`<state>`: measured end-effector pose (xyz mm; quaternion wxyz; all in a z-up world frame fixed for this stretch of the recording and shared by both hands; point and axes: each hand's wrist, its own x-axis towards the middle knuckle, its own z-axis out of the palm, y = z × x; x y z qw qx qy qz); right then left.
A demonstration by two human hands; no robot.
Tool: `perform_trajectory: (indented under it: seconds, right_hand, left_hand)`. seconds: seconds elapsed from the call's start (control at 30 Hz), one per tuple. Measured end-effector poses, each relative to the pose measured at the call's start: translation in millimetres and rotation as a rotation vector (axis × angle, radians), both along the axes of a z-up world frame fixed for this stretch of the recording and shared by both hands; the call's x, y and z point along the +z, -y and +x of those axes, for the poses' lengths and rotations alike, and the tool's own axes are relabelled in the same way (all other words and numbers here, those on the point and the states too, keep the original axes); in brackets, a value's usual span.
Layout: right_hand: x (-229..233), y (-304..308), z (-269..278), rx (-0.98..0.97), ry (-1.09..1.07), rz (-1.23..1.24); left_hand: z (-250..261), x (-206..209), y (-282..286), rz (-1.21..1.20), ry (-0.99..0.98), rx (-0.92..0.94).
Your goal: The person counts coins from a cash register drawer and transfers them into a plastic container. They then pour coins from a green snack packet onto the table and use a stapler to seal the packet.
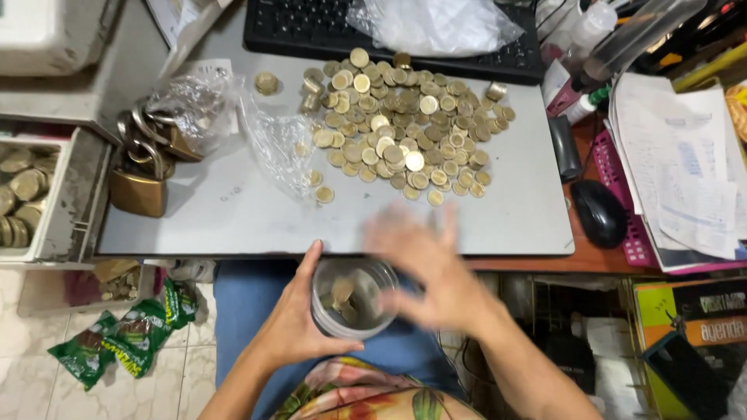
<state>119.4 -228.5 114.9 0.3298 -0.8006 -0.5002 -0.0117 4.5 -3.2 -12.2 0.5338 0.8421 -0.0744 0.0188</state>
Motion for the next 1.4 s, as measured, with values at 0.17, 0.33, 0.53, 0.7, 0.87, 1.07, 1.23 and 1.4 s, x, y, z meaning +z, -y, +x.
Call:
perform_trajectory:
  seconds: [0.17,0.33,0.53,0.7,0.87,1.07,1.23,1.4]
  right_hand:
    - [-19.5,7.2,13.7,-0.273,0.236,-0.322]
    - [-16.2,13.5,3.3,-0.186,0.133,-0.237]
    - [-16.5,20.8,8.3,-0.441,0.201,-0.332]
    - [-23.1,11.6,-6.9,-0.451,0.289,-0.24]
    - [-13.5,6.0,-14.3,-0.418,0.301,-0.203]
    - [-14.4,1.7,-31.9,-0.177,0.152,-0.041]
    - [-4.9,-24.8,-17.6,-0.265,0.2,-0.122]
    - [-8.8,-55.3,-13.0,-0.098,0.155,-0.041]
  left_hand:
    - [2.5,14.3,0.5,-0.016,-0.003,-0.009]
    - [3.4,10.6,-0.3,-0.018,-0.004,-0.014]
    - [5.6,15.8,-2.3,0.008,-0.022,-0.025]
    - [4.2,18.0,-2.0,-0.008,-0.061,-0.033]
    - [4.6,16.6,-1.5,-0.006,-0.058,-0.031]
    - [3.3,13.4,-1.3,-0.017,-0.04,-0.022]
    - [1.1,13.4,-2.2,-0.005,-0.024,-0.034]
    - [4.0,15.1,1.9,-0.059,0.074,-0.033]
